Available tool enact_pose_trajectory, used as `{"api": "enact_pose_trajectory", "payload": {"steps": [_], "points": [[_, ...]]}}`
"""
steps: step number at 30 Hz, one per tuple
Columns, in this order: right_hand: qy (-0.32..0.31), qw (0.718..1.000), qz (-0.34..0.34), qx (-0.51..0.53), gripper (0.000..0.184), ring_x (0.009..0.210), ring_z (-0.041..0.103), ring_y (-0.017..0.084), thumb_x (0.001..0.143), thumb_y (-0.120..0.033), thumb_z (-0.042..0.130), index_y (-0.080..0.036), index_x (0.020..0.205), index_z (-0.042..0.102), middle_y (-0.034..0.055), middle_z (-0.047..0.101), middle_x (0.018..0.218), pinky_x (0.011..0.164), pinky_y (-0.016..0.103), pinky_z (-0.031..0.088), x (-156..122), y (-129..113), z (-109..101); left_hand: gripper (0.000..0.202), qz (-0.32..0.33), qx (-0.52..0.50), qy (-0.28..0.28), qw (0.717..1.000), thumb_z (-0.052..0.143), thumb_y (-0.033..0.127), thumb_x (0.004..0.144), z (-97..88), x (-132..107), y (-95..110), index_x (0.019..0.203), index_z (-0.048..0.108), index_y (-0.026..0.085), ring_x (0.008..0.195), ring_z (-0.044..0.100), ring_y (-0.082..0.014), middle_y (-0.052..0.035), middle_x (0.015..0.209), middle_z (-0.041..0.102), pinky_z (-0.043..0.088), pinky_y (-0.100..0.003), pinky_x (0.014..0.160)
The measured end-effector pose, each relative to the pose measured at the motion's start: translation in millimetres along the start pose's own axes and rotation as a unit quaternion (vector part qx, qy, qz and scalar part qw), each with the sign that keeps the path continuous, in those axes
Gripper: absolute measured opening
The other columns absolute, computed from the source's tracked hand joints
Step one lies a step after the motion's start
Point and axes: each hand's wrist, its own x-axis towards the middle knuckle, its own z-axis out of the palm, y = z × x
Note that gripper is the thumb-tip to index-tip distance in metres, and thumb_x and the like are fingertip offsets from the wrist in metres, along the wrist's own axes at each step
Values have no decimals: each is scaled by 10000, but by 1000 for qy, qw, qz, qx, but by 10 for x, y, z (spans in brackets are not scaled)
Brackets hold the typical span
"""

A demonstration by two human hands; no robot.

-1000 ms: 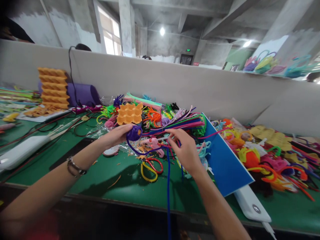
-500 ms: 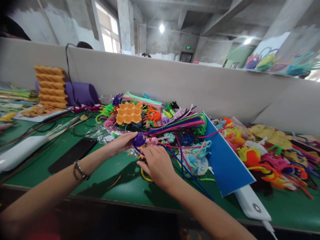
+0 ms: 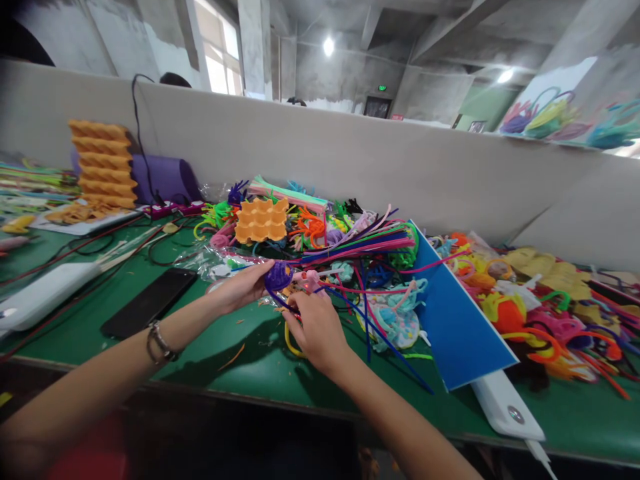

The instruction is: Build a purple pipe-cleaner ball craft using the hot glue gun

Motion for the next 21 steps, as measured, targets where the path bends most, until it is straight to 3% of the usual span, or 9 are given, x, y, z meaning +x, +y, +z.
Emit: {"api": "enact_pose_trajectory", "payload": {"steps": [4, 10, 14, 21], "points": [[-1, 1000, 21, 2, 102, 651, 577, 205, 794, -229, 504, -167, 874, 512, 55, 644, 713, 604, 310, 416, 3, -4, 20, 254, -8, 6, -20, 1000, 453, 268, 862, -22, 8, 3, 839, 664, 127, 746, 640, -137, -51, 804, 706, 487, -235, 721], [10, 997, 61, 55, 270, 597, 558, 194, 777, -187, 501, -133, 1037, 454, 29, 614, 661, 586, 305, 418, 50, 25, -29, 239, 1, 4, 0, 1000, 452, 232, 865, -105, 42, -28, 810, 669, 147, 654, 625, -101, -22, 759, 705, 488, -199, 647], [1, 994, 69, 83, 352, 562, 535, 170, 776, -171, 487, -161, 1123, 428, 8, 598, 671, 568, 288, 398, 68, 34, -93, 208, 16, 9, -38, 999, 493, 254, 840, -167, 29, -62, 859, 670, 145, 737, 636, -139, -42, 831, 705, 498, -249, 711], [-34, 981, 101, 163, 247, 534, 497, 123, 772, -221, 524, -204, 1017, 493, -8, 586, 712, 509, 233, 366, 89, 44, -269, 270, 28, 19, -118, 992, 622, 357, 739, -223, -16, -100, 893, 675, 143, 829, 626, -169, -68, 866, 704, 459, -294, 813]]}}
